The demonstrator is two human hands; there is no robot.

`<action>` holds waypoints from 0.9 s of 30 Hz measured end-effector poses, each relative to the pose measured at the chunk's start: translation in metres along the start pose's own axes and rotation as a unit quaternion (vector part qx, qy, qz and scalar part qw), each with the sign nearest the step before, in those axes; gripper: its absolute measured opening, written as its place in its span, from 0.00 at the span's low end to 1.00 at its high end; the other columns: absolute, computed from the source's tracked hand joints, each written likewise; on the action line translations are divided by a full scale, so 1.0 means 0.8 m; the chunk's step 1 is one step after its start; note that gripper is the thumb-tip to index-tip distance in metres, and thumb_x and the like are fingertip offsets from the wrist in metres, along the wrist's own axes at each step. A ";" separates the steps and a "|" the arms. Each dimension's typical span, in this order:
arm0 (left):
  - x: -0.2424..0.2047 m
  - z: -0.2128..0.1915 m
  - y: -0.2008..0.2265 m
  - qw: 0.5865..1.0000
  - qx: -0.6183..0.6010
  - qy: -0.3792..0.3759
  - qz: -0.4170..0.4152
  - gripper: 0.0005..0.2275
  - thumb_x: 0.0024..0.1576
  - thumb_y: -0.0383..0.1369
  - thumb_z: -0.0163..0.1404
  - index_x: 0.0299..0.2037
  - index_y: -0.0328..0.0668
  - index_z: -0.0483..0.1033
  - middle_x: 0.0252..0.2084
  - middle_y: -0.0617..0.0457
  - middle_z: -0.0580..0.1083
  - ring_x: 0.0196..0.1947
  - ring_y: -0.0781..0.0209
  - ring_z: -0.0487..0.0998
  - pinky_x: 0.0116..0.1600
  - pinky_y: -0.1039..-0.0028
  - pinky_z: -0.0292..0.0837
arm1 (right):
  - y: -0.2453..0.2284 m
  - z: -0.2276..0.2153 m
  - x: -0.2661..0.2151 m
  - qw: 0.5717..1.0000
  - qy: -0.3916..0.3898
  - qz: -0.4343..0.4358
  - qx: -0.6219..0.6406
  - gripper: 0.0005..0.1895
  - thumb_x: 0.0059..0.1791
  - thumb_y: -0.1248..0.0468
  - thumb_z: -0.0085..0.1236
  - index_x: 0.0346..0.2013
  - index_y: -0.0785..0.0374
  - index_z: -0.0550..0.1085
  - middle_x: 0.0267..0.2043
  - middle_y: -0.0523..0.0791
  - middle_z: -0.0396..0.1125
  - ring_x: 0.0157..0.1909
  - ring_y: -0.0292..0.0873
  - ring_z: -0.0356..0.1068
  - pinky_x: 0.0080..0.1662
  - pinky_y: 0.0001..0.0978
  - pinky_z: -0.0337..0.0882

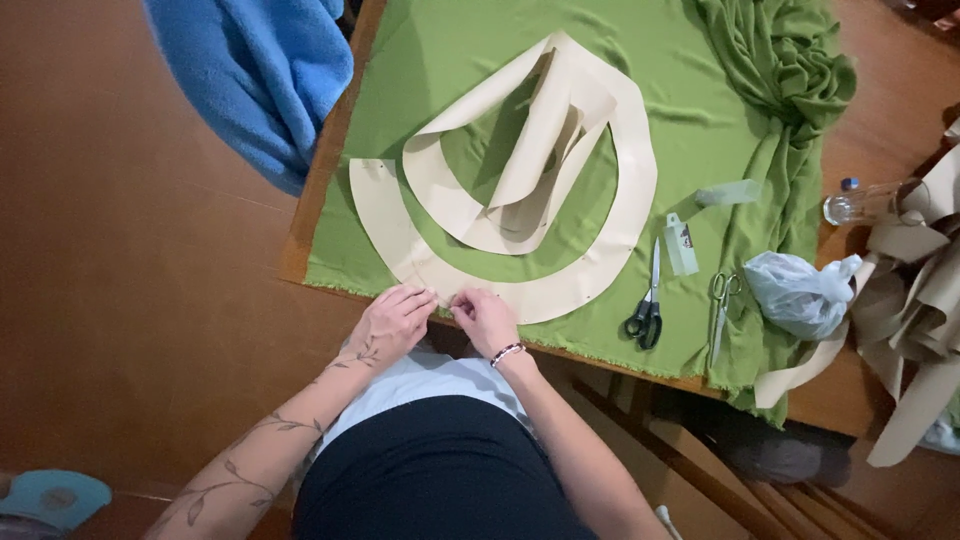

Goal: Pinning a paper pattern onto green fabric on a wooden table to prepare for cutting.

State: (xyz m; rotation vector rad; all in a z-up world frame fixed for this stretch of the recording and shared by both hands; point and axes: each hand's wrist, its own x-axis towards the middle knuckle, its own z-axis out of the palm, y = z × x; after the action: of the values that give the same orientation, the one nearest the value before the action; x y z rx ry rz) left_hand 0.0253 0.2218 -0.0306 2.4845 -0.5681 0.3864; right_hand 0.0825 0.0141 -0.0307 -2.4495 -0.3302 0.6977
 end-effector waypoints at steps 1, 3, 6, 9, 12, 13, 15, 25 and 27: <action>0.001 -0.001 0.001 1.000 0.001 0.000 0.000 0.08 0.55 0.29 0.51 0.43 0.45 0.79 0.46 0.53 0.77 0.53 0.57 0.77 0.61 0.64 0.70 | -0.001 0.002 -0.001 1.000 0.000 -0.001 0.000 0.04 0.47 0.57 0.59 0.36 0.48 0.77 0.31 0.42 0.72 0.38 0.46 0.75 0.45 0.39 0.74; 0.004 -0.004 0.004 1.000 -0.004 0.006 -0.009 0.09 0.54 0.28 0.51 0.43 0.45 0.80 0.46 0.52 0.78 0.52 0.57 0.77 0.61 0.63 0.70 | -0.002 0.004 -0.001 1.000 0.004 -0.008 0.008 0.04 0.49 0.56 0.59 0.37 0.47 0.76 0.33 0.42 0.70 0.41 0.46 0.74 0.47 0.39 0.73; 0.000 -0.003 -0.001 1.000 -0.020 -0.005 -0.017 0.11 0.52 0.28 0.51 0.44 0.46 0.79 0.48 0.50 0.77 0.53 0.54 0.77 0.61 0.61 0.70 | -0.002 0.001 -0.007 1.000 0.012 -0.015 0.020 0.04 0.50 0.58 0.57 0.38 0.49 0.75 0.33 0.43 0.69 0.41 0.47 0.73 0.47 0.40 0.73; 0.001 -0.006 0.002 0.999 -0.026 0.001 -0.021 0.09 0.52 0.28 0.51 0.41 0.46 0.80 0.48 0.50 0.76 0.52 0.54 0.77 0.62 0.61 0.70 | -0.004 0.002 -0.009 0.999 0.029 -0.004 0.036 0.03 0.50 0.58 0.59 0.38 0.47 0.75 0.34 0.42 0.70 0.39 0.46 0.74 0.46 0.39 0.74; -0.005 0.004 -0.002 0.999 -0.027 0.002 -0.022 0.10 0.51 0.28 0.51 0.41 0.46 0.80 0.46 0.49 0.75 0.50 0.52 0.78 0.62 0.60 0.70 | 0.000 0.012 -0.007 0.997 0.039 0.024 0.068 0.03 0.48 0.57 0.62 0.36 0.45 0.76 0.32 0.39 0.71 0.37 0.42 0.74 0.44 0.35 0.74; -0.004 0.003 -0.001 0.999 -0.027 0.002 -0.021 0.10 0.51 0.28 0.51 0.41 0.46 0.80 0.46 0.49 0.75 0.50 0.52 0.78 0.62 0.60 0.70 | -0.011 0.005 -0.009 0.997 0.040 0.025 0.068 0.03 0.48 0.57 0.62 0.36 0.45 0.76 0.32 0.39 0.71 0.37 0.42 0.74 0.44 0.35 0.74; -0.004 -0.001 0.001 1.000 -0.015 -0.002 -0.025 0.09 0.50 0.29 0.51 0.40 0.48 0.80 0.45 0.49 0.74 0.50 0.53 0.78 0.63 0.61 0.69 | -0.034 -0.008 -0.016 0.986 0.042 0.102 0.126 0.09 0.46 0.57 0.65 0.37 0.47 0.73 0.33 0.38 0.73 0.37 0.38 0.75 0.45 0.34 0.73; 0.009 -0.013 0.004 0.999 -0.012 -0.029 -0.025 0.09 0.50 0.31 0.51 0.41 0.49 0.79 0.42 0.53 0.73 0.49 0.56 0.77 0.64 0.59 0.67 | 0.013 0.017 -0.008 0.982 0.079 0.100 0.137 0.14 0.41 0.56 0.72 0.31 0.51 0.73 0.32 0.37 0.76 0.37 0.40 0.77 0.43 0.31 0.74; 0.020 -0.015 0.005 0.999 -0.001 -0.039 -0.034 0.07 0.49 0.33 0.52 0.38 0.51 0.78 0.40 0.56 0.73 0.48 0.59 0.78 0.64 0.60 0.66 | 0.025 0.023 -0.003 0.985 0.081 0.071 0.134 0.11 0.42 0.57 0.71 0.31 0.50 0.75 0.32 0.36 0.76 0.36 0.37 0.76 0.42 0.30 0.74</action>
State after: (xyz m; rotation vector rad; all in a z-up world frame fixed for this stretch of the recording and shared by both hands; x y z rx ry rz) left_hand 0.0352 0.2207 -0.0130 2.5175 -0.5134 0.2643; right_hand 0.0722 0.0056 -0.0540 -2.2673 0.0040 0.5557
